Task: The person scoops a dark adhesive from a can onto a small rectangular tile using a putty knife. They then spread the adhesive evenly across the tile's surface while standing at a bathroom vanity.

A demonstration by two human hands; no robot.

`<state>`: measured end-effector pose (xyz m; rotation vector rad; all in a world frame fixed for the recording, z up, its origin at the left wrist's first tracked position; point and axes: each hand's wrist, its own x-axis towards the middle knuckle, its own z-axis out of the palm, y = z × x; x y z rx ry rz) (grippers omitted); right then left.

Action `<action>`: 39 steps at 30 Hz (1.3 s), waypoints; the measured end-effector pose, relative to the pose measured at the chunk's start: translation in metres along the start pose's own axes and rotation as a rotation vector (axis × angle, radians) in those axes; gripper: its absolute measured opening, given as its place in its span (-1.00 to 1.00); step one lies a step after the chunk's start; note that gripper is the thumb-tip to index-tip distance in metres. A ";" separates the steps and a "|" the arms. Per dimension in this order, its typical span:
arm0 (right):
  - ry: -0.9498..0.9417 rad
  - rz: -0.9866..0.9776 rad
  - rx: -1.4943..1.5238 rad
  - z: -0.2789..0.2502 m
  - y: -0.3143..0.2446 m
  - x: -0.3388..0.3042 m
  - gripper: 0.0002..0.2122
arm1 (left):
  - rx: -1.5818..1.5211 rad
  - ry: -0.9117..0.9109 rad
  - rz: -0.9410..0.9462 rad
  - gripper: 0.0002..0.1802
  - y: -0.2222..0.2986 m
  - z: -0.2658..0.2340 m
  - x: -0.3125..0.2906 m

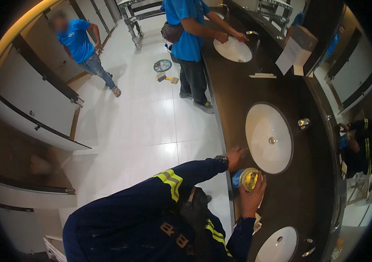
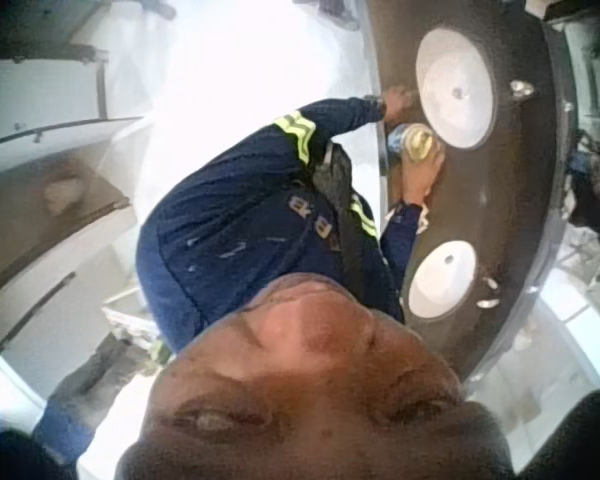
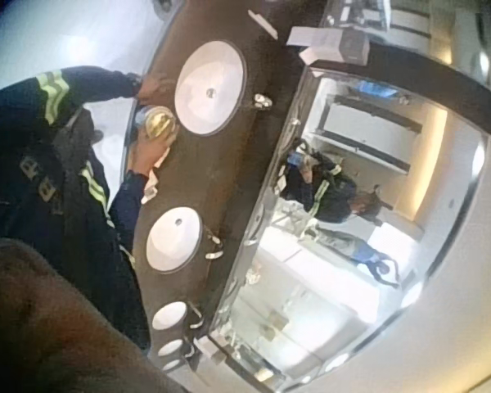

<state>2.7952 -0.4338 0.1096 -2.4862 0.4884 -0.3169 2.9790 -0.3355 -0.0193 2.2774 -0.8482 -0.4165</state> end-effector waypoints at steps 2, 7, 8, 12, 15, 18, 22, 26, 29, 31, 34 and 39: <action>0.058 -0.020 0.073 -0.007 -0.002 -0.001 -0.19 | 0.071 0.074 0.140 -0.23 -0.017 0.022 0.008; 0.284 -0.014 0.168 -0.033 0.019 -0.002 -0.26 | -0.030 0.046 0.277 -0.34 -0.049 0.014 0.000; 0.298 0.005 0.166 -0.041 0.019 -0.003 -0.26 | 0.106 0.091 0.332 -0.32 -0.074 0.016 -0.003; 0.327 0.227 0.044 -0.065 0.081 -0.030 -0.25 | -0.068 0.159 0.152 -0.23 0.001 -0.029 -0.013; 0.365 0.328 -0.021 -0.064 0.128 -0.054 -0.26 | -0.191 0.079 0.233 -0.21 0.064 -0.063 -0.023; 0.359 0.405 -0.108 -0.041 0.177 -0.072 -0.23 | 0.022 0.017 0.518 -0.13 0.110 -0.063 -0.042; 0.245 0.523 -0.168 -0.029 0.190 -0.082 -0.18 | 0.346 -0.104 0.517 0.09 0.137 -0.046 -0.054; 0.392 0.336 -0.215 -0.036 0.156 -0.075 -0.19 | 0.322 -0.174 0.475 0.07 0.134 -0.040 -0.049; 0.333 0.186 -0.016 -0.046 0.113 -0.063 -0.20 | 0.309 -0.177 0.503 0.04 0.133 -0.040 -0.047; 0.240 0.101 0.166 -0.047 0.090 -0.053 -0.21 | 0.291 -0.180 0.507 0.01 0.136 -0.048 -0.045; 0.055 0.050 0.253 -0.028 0.071 -0.042 -0.11 | 0.268 -0.275 0.485 -0.14 0.132 -0.049 -0.044; 0.030 0.165 0.489 0.023 0.071 -0.048 -0.05 | 0.384 -0.293 0.583 0.05 0.140 -0.046 -0.036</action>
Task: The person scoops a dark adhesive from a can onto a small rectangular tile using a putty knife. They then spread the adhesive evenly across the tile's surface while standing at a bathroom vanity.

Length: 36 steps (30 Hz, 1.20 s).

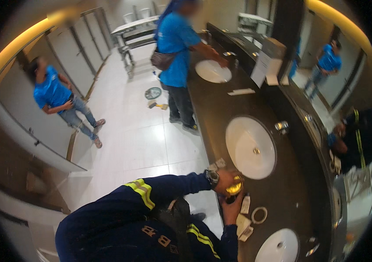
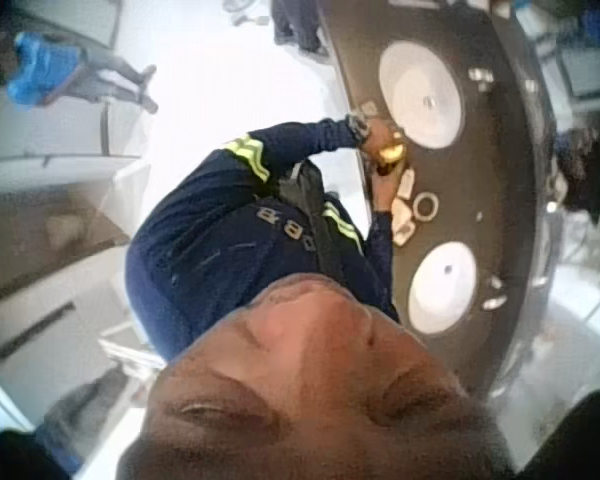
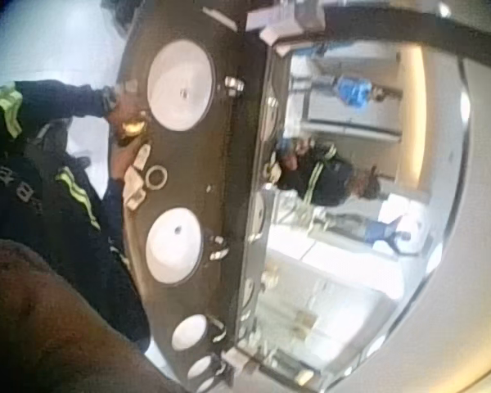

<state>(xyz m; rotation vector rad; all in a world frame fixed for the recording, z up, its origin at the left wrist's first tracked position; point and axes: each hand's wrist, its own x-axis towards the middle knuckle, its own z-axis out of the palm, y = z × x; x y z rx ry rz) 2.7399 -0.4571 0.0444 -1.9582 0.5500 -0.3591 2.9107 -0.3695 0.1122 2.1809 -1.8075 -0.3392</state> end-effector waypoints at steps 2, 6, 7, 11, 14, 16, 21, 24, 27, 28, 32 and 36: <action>0.048 -0.003 -0.050 0.015 -0.009 -0.001 -0.06 | -0.023 -0.009 -0.005 0.08 -0.010 0.005 -0.006; 0.076 0.002 -0.043 0.026 -0.022 0.005 -0.06 | 0.005 0.105 -0.015 0.04 -0.012 0.011 -0.015; 0.089 0.004 -0.087 0.024 -0.014 0.008 -0.05 | -0.003 0.107 -0.028 0.03 -0.008 0.009 -0.014; 0.034 -0.091 0.042 0.017 -0.019 0.011 -0.01 | -0.015 0.137 -0.146 0.02 0.008 0.011 -0.021; -0.109 0.010 0.170 0.005 -0.034 0.014 0.00 | -0.071 0.171 -0.238 0.04 0.010 0.015 -0.022; -0.112 -0.028 0.174 0.002 -0.034 0.015 0.00 | -0.076 0.123 -0.238 0.05 0.011 0.004 -0.023; -0.018 -0.165 0.039 0.017 -0.008 0.018 0.00 | -0.019 0.285 0.047 -0.05 -0.004 0.008 -0.022; 0.065 -0.097 -0.034 0.027 -0.016 0.016 -0.01 | -0.035 0.263 0.068 -0.12 -0.011 0.019 -0.020; 0.052 -0.097 -0.059 0.026 -0.023 0.016 -0.07 | 0.030 0.327 0.089 -0.12 -0.013 0.030 -0.016; 0.051 -0.110 -0.062 0.025 -0.018 0.017 -0.08 | 0.052 0.333 0.088 -0.11 -0.014 0.034 -0.016; 0.047 -0.107 -0.005 0.022 -0.009 0.019 -0.10 | 0.023 0.250 0.044 -0.10 -0.008 0.029 -0.009; 0.012 -0.103 0.044 0.020 -0.015 0.022 -0.08 | 0.053 0.219 0.007 -0.10 -0.006 0.027 -0.009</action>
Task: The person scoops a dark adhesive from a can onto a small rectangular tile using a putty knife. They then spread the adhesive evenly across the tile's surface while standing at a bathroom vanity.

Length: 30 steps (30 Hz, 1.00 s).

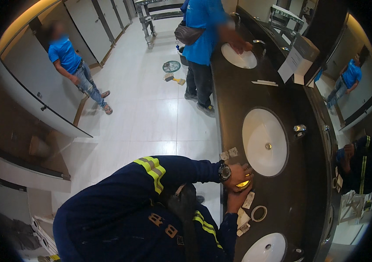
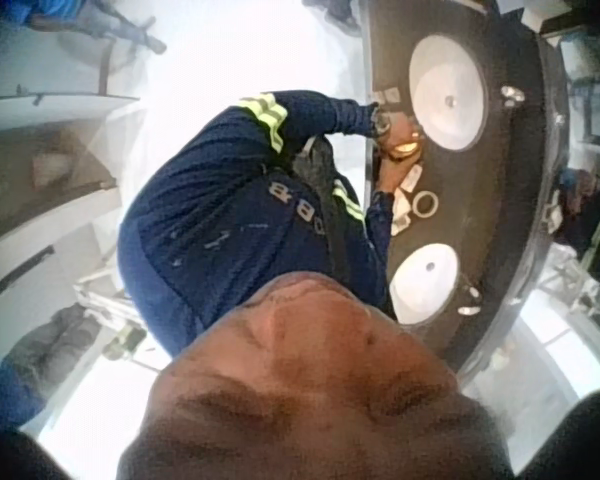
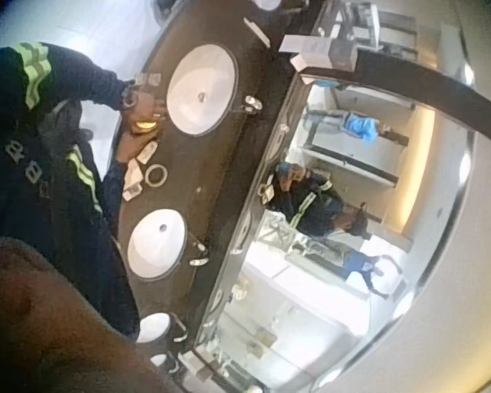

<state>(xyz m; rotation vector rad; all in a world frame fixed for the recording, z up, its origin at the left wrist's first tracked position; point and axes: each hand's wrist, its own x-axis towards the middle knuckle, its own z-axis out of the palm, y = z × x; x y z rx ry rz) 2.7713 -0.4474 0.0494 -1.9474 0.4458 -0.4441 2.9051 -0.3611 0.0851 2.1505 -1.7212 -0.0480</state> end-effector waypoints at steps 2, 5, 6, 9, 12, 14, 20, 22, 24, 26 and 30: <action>0.002 0.032 0.025 -0.001 -0.003 0.000 -0.07 | 0.019 -0.048 -0.010 -0.09 0.002 -0.002 0.003; -0.003 0.028 0.027 -0.004 0.007 0.001 -0.06 | 0.039 -0.048 -0.010 -0.10 0.005 -0.003 0.004; -0.020 0.018 0.036 -0.004 0.008 0.000 -0.06 | 0.035 -0.037 -0.014 -0.11 0.005 0.000 0.002; -0.043 -0.025 0.008 -0.007 0.011 0.005 -0.04 | -0.070 -0.024 -0.034 -0.05 0.000 0.005 0.000; -0.126 0.083 0.031 -0.018 0.043 0.005 -0.04 | -0.086 -0.043 0.019 0.02 0.001 -0.013 -0.003; -0.126 0.114 0.052 -0.017 0.048 0.003 -0.04 | -0.087 -0.044 0.087 0.07 -0.003 -0.023 -0.005; -0.032 0.044 -0.041 -0.008 0.021 -0.005 0.01 | -0.072 0.007 0.161 0.05 -0.018 -0.015 -0.010; 0.005 0.014 -0.055 0.000 0.024 -0.003 -0.01 | -0.078 -0.030 0.113 0.02 -0.018 -0.011 -0.008; 0.044 -0.001 -0.115 0.003 0.012 0.001 -0.02 | -0.069 -0.051 0.080 0.01 -0.016 -0.012 -0.006; 0.035 -0.029 -0.107 0.002 0.021 0.004 -0.03 | -0.047 -0.053 0.063 -0.01 -0.011 -0.014 -0.005; -0.025 0.020 0.003 -0.004 0.030 0.006 -0.06 | -0.018 -0.037 0.014 -0.03 -0.003 -0.011 -0.002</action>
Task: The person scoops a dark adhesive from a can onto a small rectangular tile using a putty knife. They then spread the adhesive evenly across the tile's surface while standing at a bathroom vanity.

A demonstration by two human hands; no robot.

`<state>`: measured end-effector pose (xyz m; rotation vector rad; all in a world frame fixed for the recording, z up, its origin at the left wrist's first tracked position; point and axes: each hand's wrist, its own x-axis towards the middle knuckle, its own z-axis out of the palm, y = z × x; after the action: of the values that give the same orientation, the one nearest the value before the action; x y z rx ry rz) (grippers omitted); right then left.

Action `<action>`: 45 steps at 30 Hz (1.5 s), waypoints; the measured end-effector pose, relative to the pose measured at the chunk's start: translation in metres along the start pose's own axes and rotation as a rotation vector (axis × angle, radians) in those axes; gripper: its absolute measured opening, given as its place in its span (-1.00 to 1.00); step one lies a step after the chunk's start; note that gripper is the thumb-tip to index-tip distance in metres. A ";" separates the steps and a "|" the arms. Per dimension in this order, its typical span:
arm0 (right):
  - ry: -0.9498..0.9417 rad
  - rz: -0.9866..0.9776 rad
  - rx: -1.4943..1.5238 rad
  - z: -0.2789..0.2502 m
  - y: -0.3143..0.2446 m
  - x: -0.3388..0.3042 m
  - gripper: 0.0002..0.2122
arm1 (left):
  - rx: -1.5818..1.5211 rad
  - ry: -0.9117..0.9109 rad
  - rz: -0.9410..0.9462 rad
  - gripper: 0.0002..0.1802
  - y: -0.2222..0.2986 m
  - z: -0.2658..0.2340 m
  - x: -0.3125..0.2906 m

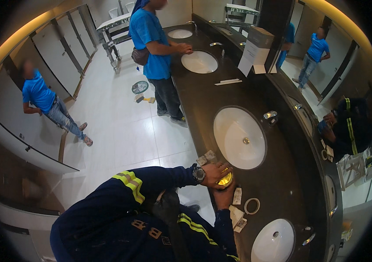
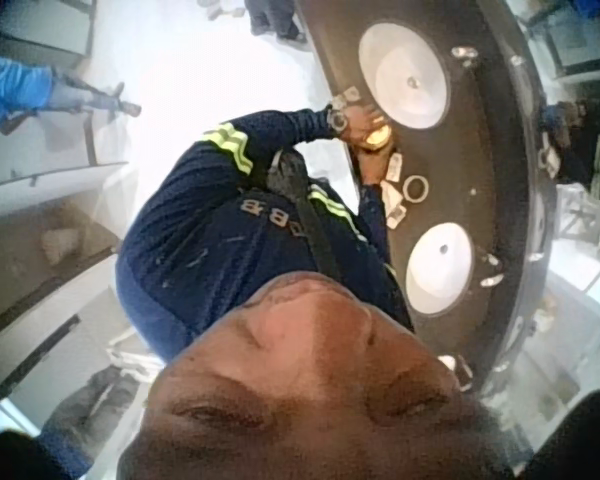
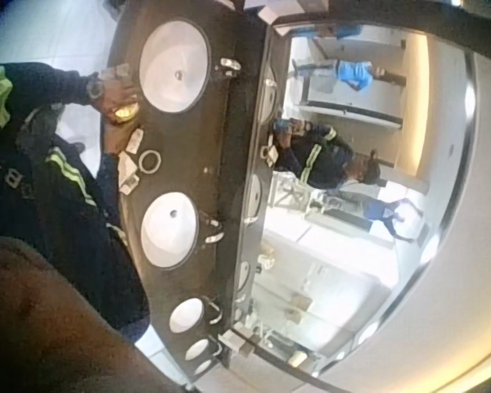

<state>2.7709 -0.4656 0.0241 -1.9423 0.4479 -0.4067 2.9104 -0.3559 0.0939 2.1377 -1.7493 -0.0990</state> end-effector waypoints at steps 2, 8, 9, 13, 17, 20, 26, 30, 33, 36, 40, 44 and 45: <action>-0.011 0.006 -0.022 -0.002 -0.002 0.002 -0.06 | 0.053 -0.005 -0.021 -0.04 0.002 0.001 0.001; -0.072 0.008 0.067 -0.009 -0.011 0.002 -0.04 | -0.024 -0.186 -0.188 0.07 0.014 -0.017 0.014; -0.091 0.036 0.120 -0.011 -0.011 0.003 -0.04 | -0.074 -0.188 -0.181 0.11 0.014 -0.024 0.015; -0.217 0.043 -0.067 -0.037 -0.005 0.016 -0.19 | -0.174 -0.079 -0.151 0.28 -0.001 -0.029 0.000; -0.220 -0.016 -0.298 -0.092 -0.033 0.036 -0.52 | -0.213 -0.004 -0.257 0.35 -0.014 -0.009 -0.021; -0.120 -0.137 -0.335 -0.081 -0.056 0.058 -0.67 | -0.327 -0.053 -0.408 0.35 0.004 -0.014 -0.019; 0.107 -0.340 -0.589 -0.028 -0.060 0.072 -0.81 | -0.227 0.105 -0.419 0.34 0.010 0.002 -0.016; 0.211 -0.378 -0.584 -0.017 -0.059 0.073 -0.84 | -0.299 0.136 -0.410 0.26 0.009 0.006 -0.015; 0.242 -0.325 -0.639 -0.016 -0.051 0.078 -0.78 | -0.391 0.118 -0.385 0.22 0.011 0.008 -0.009; 0.220 -0.294 -0.593 -0.015 -0.048 0.081 -0.79 | -0.436 0.045 -0.458 0.21 0.015 -0.003 -0.005; 0.232 -0.298 -0.510 -0.018 -0.057 0.075 -0.79 | -0.366 0.044 -0.431 0.24 0.017 -0.005 -0.005; 0.281 -0.307 -0.463 -0.027 -0.062 0.071 -0.81 | -0.225 0.021 -0.385 0.28 0.023 -0.014 -0.001; 0.286 -0.306 -0.457 -0.030 -0.064 0.069 -0.81 | -0.166 0.006 -0.377 0.28 0.027 -0.019 0.000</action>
<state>2.8246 -0.4984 0.0996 -2.4186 0.4549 -0.8460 2.8907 -0.3551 0.1207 2.3097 -1.2652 -0.3244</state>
